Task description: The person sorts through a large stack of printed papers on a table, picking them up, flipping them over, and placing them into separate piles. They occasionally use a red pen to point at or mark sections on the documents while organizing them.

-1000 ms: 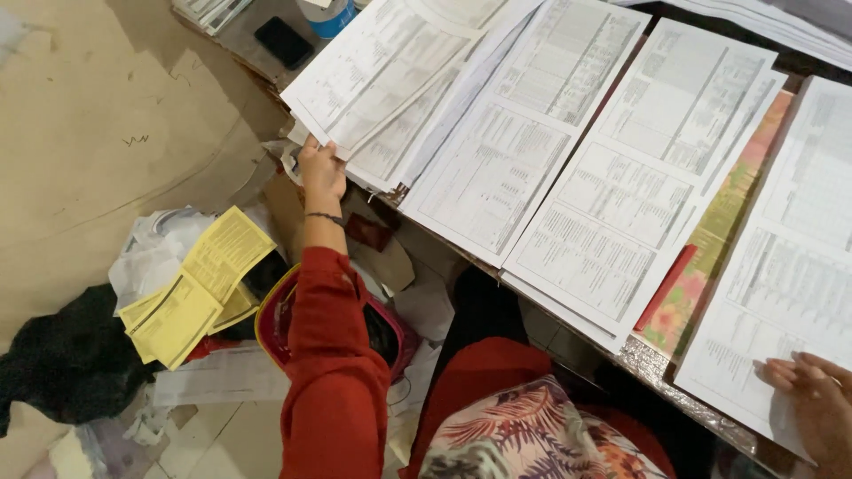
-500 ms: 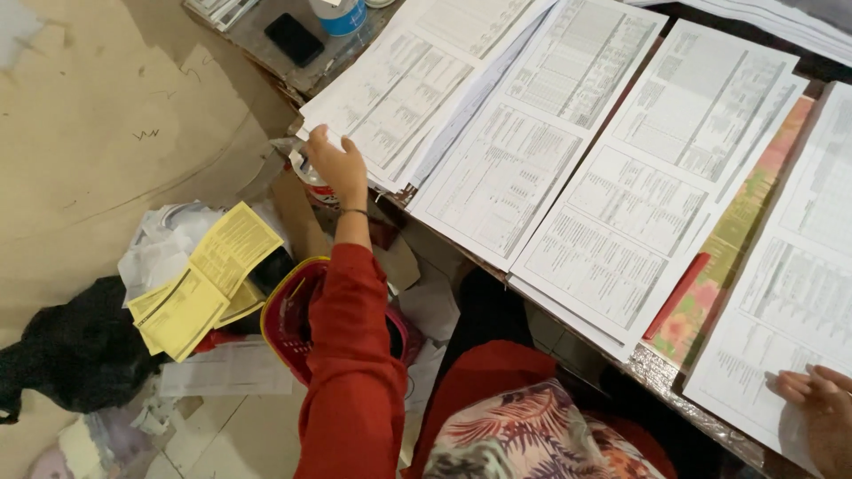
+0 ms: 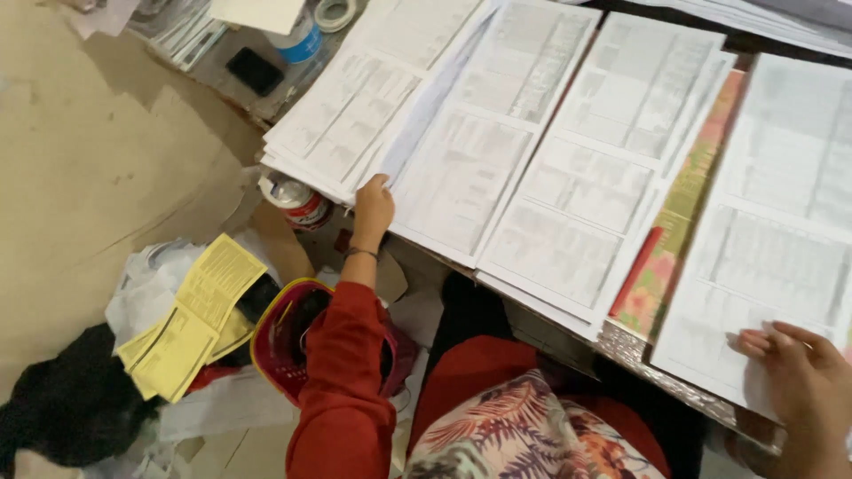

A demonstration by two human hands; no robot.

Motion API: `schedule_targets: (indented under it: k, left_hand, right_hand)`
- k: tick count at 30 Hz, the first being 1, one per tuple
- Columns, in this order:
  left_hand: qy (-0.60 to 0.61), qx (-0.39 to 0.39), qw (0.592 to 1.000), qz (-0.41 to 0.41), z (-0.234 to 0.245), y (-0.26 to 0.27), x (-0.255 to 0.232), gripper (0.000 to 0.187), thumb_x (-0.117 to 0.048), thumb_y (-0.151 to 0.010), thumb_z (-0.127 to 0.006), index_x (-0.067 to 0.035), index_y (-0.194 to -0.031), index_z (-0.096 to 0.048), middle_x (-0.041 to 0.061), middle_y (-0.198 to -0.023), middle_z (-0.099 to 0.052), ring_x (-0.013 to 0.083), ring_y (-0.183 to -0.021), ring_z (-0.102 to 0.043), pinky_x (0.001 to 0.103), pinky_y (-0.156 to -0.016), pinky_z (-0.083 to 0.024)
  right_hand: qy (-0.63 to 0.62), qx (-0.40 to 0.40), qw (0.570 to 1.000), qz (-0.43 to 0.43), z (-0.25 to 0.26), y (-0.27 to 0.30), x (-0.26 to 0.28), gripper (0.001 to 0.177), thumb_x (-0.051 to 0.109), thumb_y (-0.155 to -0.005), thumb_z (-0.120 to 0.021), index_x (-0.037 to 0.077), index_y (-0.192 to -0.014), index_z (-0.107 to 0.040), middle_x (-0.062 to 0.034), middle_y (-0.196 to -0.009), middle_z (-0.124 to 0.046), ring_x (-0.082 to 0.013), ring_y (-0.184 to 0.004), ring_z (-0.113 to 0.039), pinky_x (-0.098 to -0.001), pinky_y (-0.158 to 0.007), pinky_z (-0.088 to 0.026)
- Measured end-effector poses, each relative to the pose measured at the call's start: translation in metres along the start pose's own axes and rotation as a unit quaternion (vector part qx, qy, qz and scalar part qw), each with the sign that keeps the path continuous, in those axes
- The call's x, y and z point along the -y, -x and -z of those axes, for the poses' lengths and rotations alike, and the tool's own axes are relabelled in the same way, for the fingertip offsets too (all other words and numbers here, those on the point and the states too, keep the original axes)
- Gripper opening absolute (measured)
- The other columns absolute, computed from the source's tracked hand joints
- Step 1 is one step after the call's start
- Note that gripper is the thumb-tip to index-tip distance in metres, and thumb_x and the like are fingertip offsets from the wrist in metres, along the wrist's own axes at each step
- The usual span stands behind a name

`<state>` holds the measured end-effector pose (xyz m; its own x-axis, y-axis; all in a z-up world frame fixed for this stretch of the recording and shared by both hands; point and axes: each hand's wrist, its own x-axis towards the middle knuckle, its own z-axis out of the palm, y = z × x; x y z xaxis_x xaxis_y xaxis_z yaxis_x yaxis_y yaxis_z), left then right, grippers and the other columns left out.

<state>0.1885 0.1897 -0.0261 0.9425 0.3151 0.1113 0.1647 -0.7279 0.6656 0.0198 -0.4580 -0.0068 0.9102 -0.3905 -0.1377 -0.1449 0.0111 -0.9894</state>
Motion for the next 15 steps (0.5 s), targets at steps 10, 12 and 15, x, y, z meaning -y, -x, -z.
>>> schedule_targets:
  k: [10,12,15]
  left_hand:
    - [0.072,-0.056,0.982,-0.167,-0.071,0.107,-0.142,0.019,0.006,-0.089,-0.084,-0.005,-0.098,-0.071,0.007,-0.095,-0.065,0.0282,-0.095,-0.071,0.034,-0.092,-0.057]
    - [0.064,-0.008,0.981,-0.18,-0.096,0.126,-0.167,0.012,0.0,-0.096,-0.083,-0.006,-0.097,-0.073,0.007,-0.092,-0.071,0.0265,-0.092,-0.072,0.037,-0.09,-0.057]
    - [0.104,0.085,0.964,-0.231,-0.129,0.16,-0.235,0.006,0.001,-0.098,-0.079,-0.003,-0.095,-0.075,0.012,-0.088,-0.075,0.0322,-0.089,-0.074,0.043,-0.085,-0.057]
  right_hand:
    - [-0.041,-0.065,0.996,0.055,0.013,0.012,-0.022,0.01,-0.003,-0.097,-0.07,-0.011,-0.102,-0.065,-0.0271,-0.086,-0.071,-0.0319,-0.072,-0.075,-0.0406,-0.064,-0.065]
    - [-0.052,-0.051,0.996,0.049,0.03,0.027,-0.013,0.009,0.001,-0.098,-0.072,-0.007,-0.098,-0.068,-0.0237,-0.08,-0.073,-0.0297,-0.064,-0.076,-0.039,-0.055,-0.065]
    - [0.079,-0.119,0.989,0.051,0.109,0.032,-0.021,0.018,0.012,-0.105,-0.067,0.002,-0.092,-0.074,-0.0141,-0.075,-0.075,-0.0226,-0.061,-0.074,-0.0349,-0.051,-0.062]
